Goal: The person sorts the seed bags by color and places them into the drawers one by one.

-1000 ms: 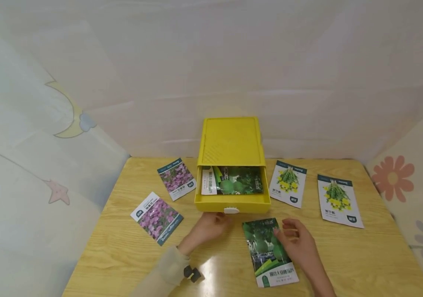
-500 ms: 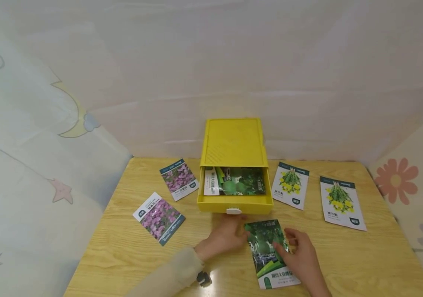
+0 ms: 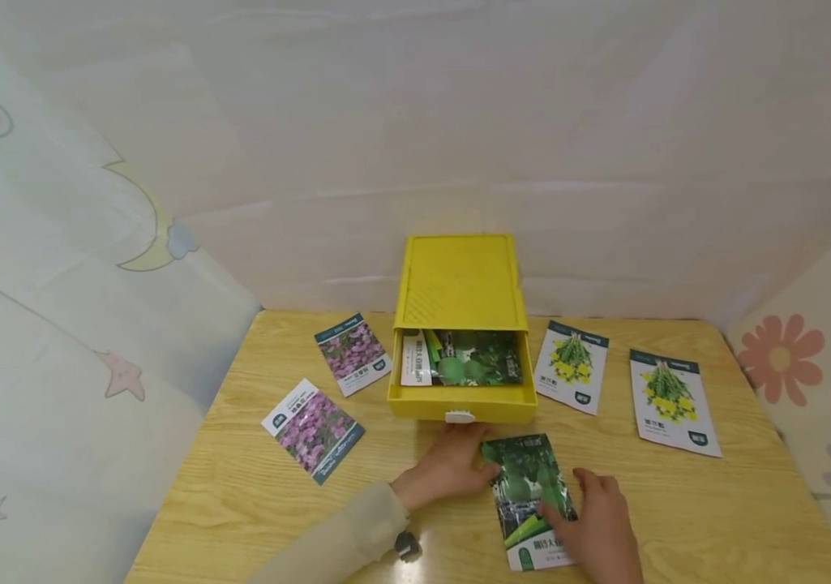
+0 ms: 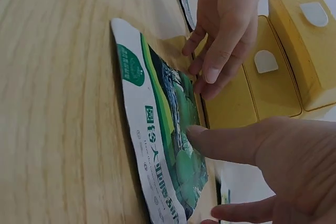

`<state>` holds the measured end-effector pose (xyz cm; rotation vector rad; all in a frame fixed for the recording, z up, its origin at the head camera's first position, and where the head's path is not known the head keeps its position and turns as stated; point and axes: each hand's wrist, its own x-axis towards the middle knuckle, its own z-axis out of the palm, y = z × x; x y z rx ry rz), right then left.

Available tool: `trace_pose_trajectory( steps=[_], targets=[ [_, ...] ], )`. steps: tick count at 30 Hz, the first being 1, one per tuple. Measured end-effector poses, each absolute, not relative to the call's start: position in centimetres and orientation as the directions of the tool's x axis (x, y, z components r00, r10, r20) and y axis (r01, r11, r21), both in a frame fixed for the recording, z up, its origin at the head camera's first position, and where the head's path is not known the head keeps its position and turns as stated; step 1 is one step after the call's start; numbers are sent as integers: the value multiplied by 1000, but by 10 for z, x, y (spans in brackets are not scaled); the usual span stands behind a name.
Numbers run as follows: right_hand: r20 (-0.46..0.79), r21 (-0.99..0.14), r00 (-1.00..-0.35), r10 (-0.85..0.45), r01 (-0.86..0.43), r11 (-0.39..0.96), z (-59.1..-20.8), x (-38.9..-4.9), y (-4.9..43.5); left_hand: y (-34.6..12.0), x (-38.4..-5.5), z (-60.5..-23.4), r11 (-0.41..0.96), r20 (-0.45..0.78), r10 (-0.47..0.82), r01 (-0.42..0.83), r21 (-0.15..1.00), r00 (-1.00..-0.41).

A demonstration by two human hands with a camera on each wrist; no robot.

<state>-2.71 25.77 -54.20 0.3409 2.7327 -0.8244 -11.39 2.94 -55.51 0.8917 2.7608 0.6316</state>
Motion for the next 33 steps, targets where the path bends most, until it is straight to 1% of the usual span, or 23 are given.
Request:
trace_pose_trajectory(
  steps=[4,10,15,20,25,33],
  targets=[
    [-368,-450,-921,129,298,842,-544,-22,257,34,-113,-554,759,-62,573,501,416,-817],
    [-458,-403,-880,127,333,852,-547,-15,254,41,-109,-555,787,-115,558,480,387,-822],
    [-456,-405,-879,138,343,848,-549,-14,252,47,-108,-555,789,-125,559,480,383,-820],
    [-450,-431,-882,140,352,831,-547,-14,250,52,-107,-555,797,-137,555,477,371,-821],
    [-452,-450,-880,147,367,814,-546,-12,249,54,-107,-553,792,-143,542,447,414,-828],
    [-438,-474,-889,136,356,805,-547,-14,250,54,-114,-550,747,-73,527,421,514,-847]
  ],
)
